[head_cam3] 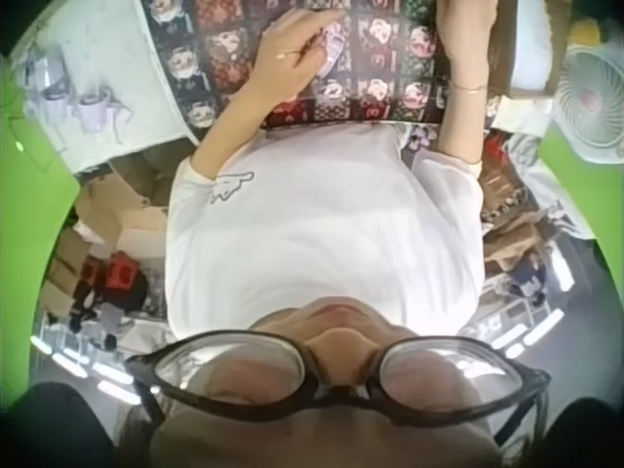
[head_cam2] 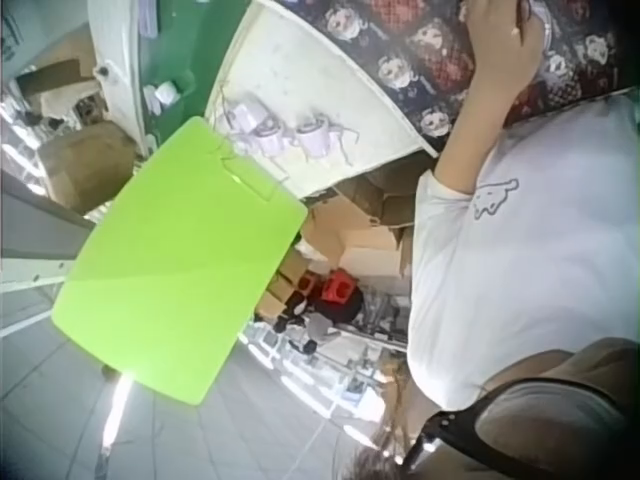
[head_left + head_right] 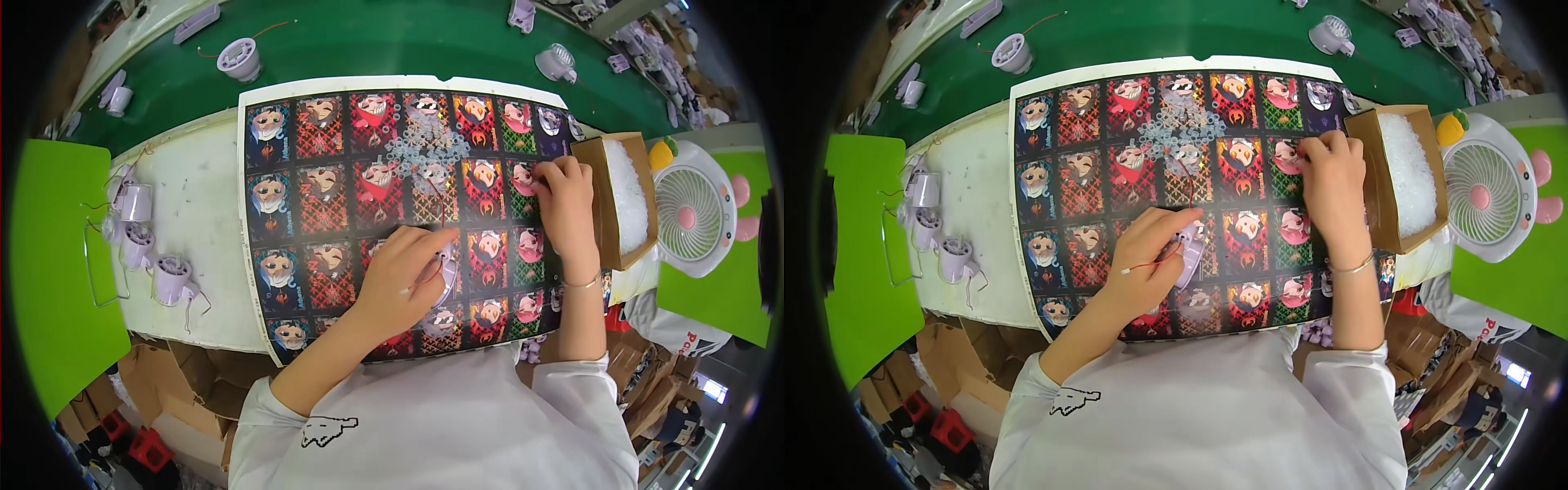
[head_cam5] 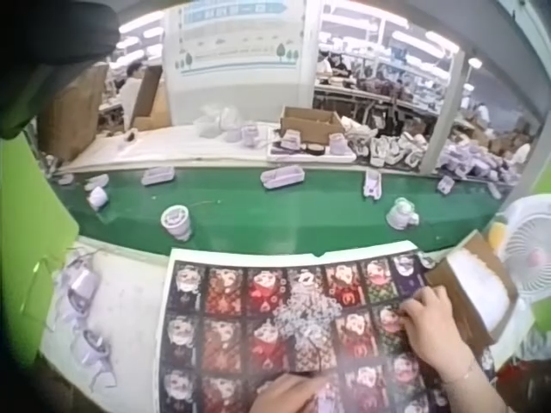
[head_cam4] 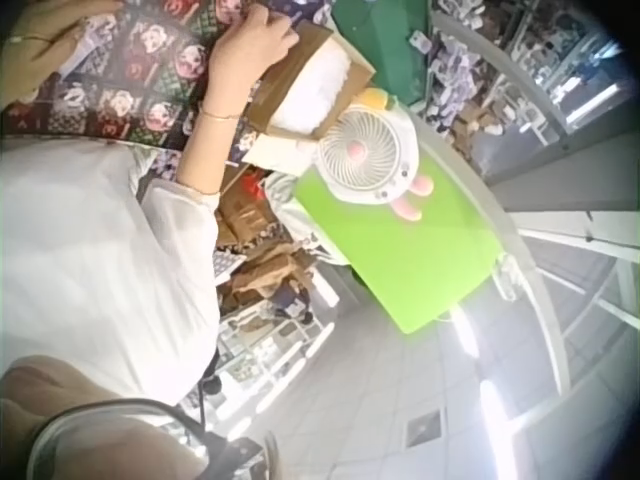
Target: The person picks up a motor and a small plastic ring, slides the ring onto the motor wires, and uses a tool to push it into the motor housing. After repeating this process for several motors, they place the finished components onto a conveyor belt.
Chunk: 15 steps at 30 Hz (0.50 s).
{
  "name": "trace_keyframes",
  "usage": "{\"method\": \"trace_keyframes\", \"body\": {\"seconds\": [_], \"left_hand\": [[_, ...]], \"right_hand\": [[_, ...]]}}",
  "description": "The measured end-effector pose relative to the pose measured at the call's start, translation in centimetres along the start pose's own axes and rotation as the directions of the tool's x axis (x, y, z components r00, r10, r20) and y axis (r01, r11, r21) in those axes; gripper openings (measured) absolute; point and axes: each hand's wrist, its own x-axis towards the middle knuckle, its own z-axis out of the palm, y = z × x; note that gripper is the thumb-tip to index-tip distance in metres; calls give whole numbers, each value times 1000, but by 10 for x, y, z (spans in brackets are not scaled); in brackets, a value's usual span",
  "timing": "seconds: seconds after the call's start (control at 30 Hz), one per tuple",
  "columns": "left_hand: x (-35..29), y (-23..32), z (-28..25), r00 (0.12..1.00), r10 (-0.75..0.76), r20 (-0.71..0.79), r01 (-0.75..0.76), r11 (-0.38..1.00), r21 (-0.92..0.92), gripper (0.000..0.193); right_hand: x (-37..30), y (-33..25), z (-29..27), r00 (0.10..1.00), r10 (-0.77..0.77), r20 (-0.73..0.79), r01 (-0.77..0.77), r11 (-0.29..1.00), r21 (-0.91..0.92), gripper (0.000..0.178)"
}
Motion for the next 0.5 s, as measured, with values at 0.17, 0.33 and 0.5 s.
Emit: {"method": "trace_keyframes", "body": {"seconds": [0.17,0.33,0.5], "left_hand": [[0,5,1,997,-76,-5,76,997,2,47],[-2,0,3,998,-66,-20,66,998,-7,48],[0,2,4,998,-56,-22,56,998,5,47]], "right_hand": [[-17,-14,-5,982,-80,171,17,940,341,9],[-45,-95,-28,959,-256,124,98,706,701,12],[-54,-111,-27,981,-191,44,122,773,623,17]]}}
